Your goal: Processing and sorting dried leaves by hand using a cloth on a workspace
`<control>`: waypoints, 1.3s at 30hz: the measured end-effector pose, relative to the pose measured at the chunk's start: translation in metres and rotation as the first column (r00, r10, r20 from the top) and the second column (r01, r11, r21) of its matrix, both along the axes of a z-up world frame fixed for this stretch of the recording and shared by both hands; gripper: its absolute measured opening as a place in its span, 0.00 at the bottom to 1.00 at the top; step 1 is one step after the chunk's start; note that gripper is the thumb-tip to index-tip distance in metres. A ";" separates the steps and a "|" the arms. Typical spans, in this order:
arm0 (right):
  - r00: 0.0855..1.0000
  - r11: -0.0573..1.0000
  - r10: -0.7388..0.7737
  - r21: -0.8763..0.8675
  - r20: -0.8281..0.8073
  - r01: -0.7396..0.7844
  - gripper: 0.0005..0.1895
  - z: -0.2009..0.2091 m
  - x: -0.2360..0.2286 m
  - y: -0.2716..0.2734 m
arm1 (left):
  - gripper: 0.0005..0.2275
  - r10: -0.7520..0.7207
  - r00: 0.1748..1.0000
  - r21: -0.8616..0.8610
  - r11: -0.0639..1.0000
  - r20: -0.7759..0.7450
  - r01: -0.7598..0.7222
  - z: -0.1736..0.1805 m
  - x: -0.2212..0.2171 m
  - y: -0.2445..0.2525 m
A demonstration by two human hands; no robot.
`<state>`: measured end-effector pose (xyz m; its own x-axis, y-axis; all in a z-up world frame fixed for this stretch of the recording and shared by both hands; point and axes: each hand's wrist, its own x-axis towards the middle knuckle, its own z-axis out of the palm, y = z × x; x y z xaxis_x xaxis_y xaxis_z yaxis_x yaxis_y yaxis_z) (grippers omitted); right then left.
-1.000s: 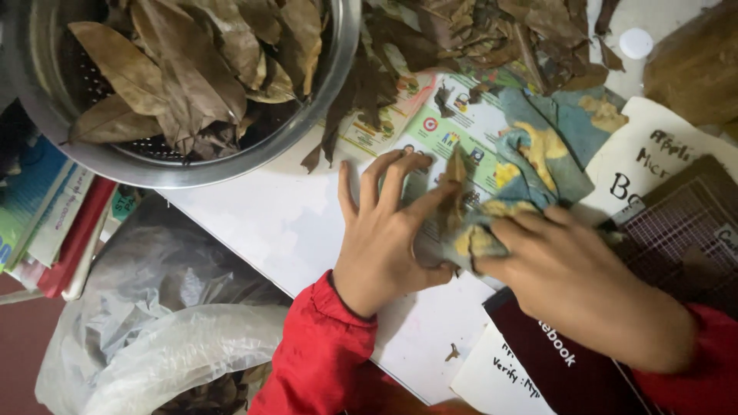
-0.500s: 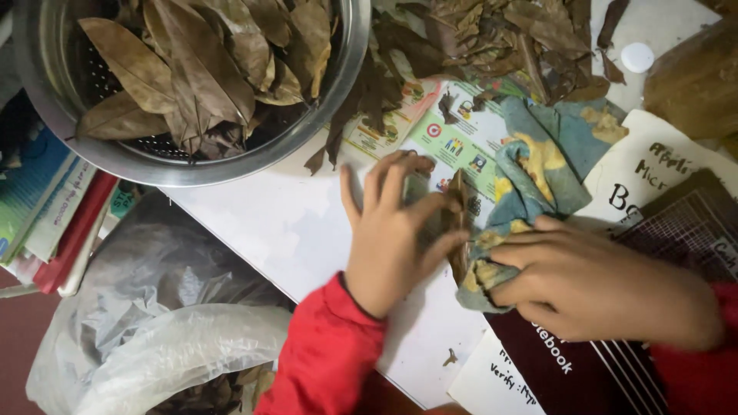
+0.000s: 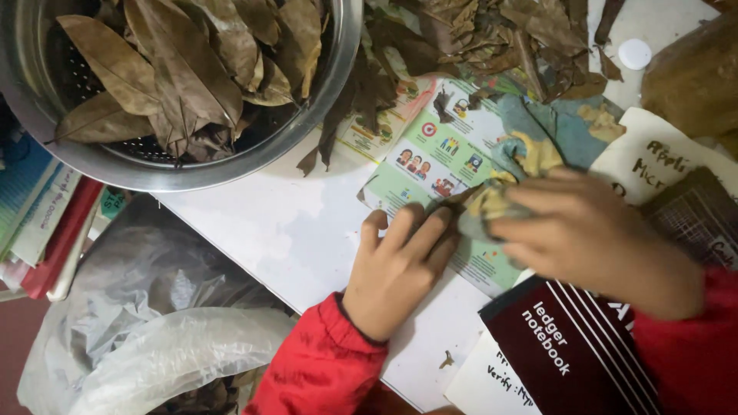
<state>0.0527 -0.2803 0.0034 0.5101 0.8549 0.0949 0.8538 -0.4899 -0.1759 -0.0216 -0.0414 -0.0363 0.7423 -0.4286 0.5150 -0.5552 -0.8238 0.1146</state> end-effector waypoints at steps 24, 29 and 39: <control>0.884 0.871 -0.292 -0.281 0.364 0.403 0.08 0.004 -0.027 0.027 | 0.16 0.192 0.959 -0.021 0.979 -0.210 -0.201 0.016 -0.033 -0.003; 0.938 0.924 -0.241 -0.235 0.248 0.300 0.17 -0.005 -0.036 0.025 | 0.12 0.163 0.960 -0.033 0.984 -0.229 -0.174 0.012 -0.034 -0.007; 0.914 0.887 -0.293 -0.277 0.280 0.370 0.12 -0.016 -0.049 0.027 | 0.13 0.205 0.956 -0.021 0.977 -0.213 -0.214 0.016 -0.038 -0.017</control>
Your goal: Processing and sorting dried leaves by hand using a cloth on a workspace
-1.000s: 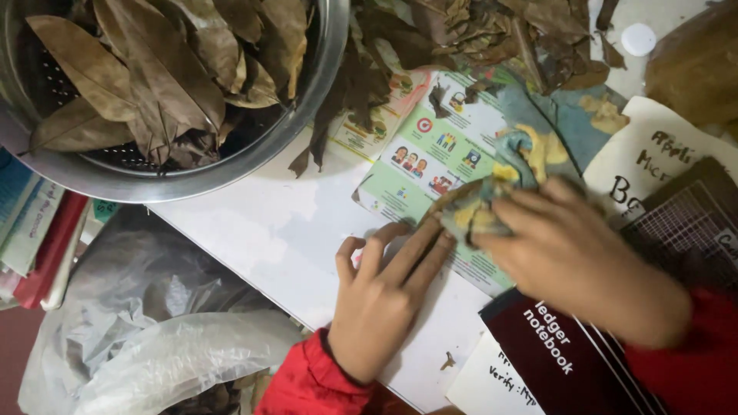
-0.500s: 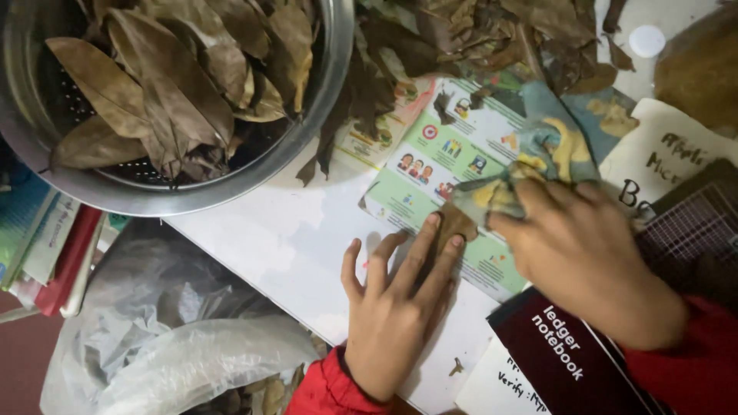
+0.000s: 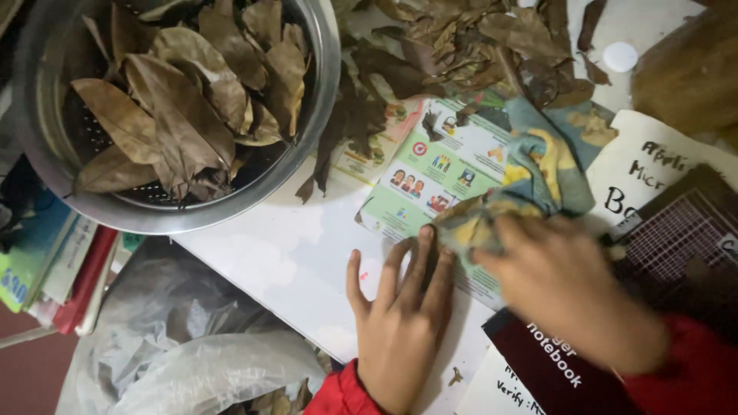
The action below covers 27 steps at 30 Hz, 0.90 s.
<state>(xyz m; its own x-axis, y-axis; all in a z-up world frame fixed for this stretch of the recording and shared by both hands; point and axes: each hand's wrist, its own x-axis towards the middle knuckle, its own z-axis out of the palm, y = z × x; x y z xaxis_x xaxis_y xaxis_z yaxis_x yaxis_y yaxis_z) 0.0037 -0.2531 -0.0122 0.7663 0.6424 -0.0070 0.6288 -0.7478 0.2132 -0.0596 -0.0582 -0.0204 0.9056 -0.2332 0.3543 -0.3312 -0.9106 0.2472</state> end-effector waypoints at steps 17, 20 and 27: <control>0.992 0.845 -0.114 0.520 -0.049 0.123 0.07 0.002 0.042 -0.018 | 0.03 -0.092 0.992 -0.273 0.956 0.084 0.112 -0.011 0.038 0.005; 0.997 0.740 -0.071 0.671 0.007 0.048 0.13 0.007 0.043 -0.015 | 0.02 -0.091 0.993 -0.588 0.809 -0.074 0.030 -0.008 0.039 0.008; 0.953 0.784 0.288 0.551 0.089 -0.288 0.12 0.012 0.038 -0.004 | 0.04 -0.175 0.939 -0.774 0.620 -0.296 -0.128 -0.005 0.047 0.020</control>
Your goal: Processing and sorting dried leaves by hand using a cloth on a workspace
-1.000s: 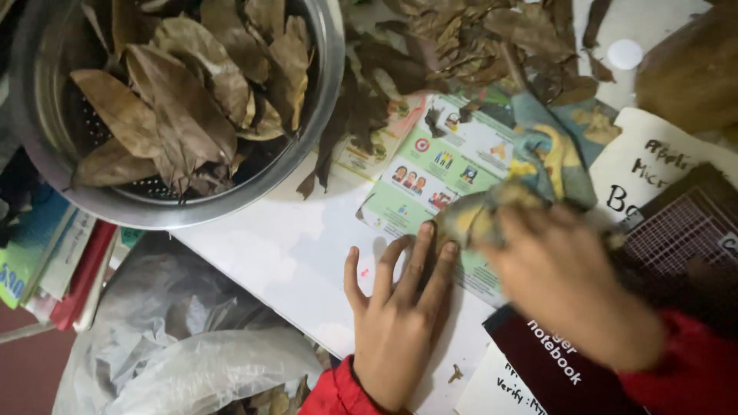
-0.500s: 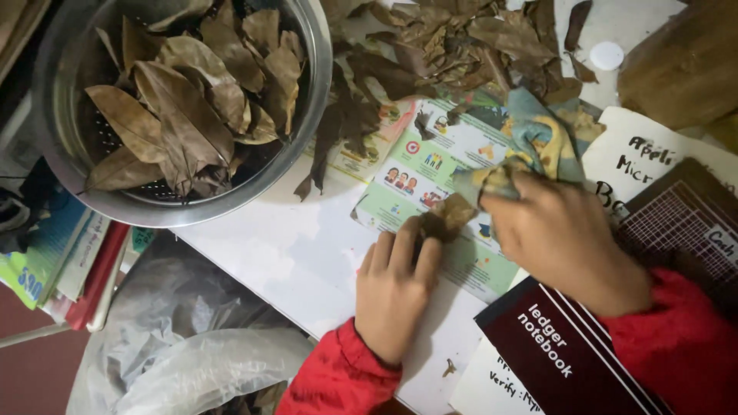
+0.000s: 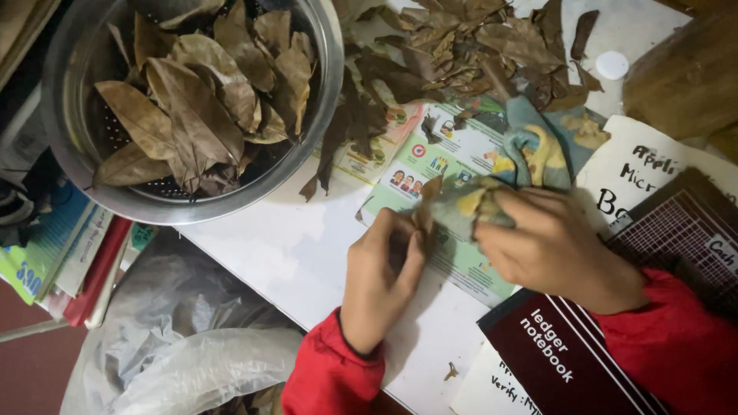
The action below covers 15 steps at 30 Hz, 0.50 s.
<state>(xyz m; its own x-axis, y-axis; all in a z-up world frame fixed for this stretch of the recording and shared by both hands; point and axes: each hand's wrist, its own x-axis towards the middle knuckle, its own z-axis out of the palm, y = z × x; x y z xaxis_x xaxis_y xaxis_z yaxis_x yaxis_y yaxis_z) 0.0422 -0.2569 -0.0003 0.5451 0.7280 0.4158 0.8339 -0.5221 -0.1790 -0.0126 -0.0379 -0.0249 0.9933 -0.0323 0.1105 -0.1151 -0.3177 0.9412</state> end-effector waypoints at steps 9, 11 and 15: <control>0.977 0.978 -0.204 0.018 -0.056 0.206 0.08 -0.007 0.005 -0.004 | 0.10 0.178 0.942 0.476 0.827 0.284 -0.299 -0.011 0.006 -0.005; 0.983 0.983 -0.184 -0.004 -0.024 0.184 0.09 -0.011 0.005 -0.004 | 0.06 0.172 0.924 0.540 0.769 0.342 -0.343 -0.006 0.006 -0.003; 0.991 0.990 -0.092 -0.095 0.102 0.101 0.07 -0.021 0.001 -0.004 | 0.03 0.103 0.924 0.593 0.740 0.368 -0.318 0.000 0.005 0.005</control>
<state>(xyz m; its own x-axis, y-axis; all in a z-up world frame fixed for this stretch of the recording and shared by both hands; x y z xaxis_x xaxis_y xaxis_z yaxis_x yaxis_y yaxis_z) 0.0431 -0.2612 -0.0208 0.5754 0.7146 0.3978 0.7896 -0.6122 -0.0424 -0.0072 -0.0329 -0.0248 0.9049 0.0049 0.4256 -0.2041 -0.8726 0.4438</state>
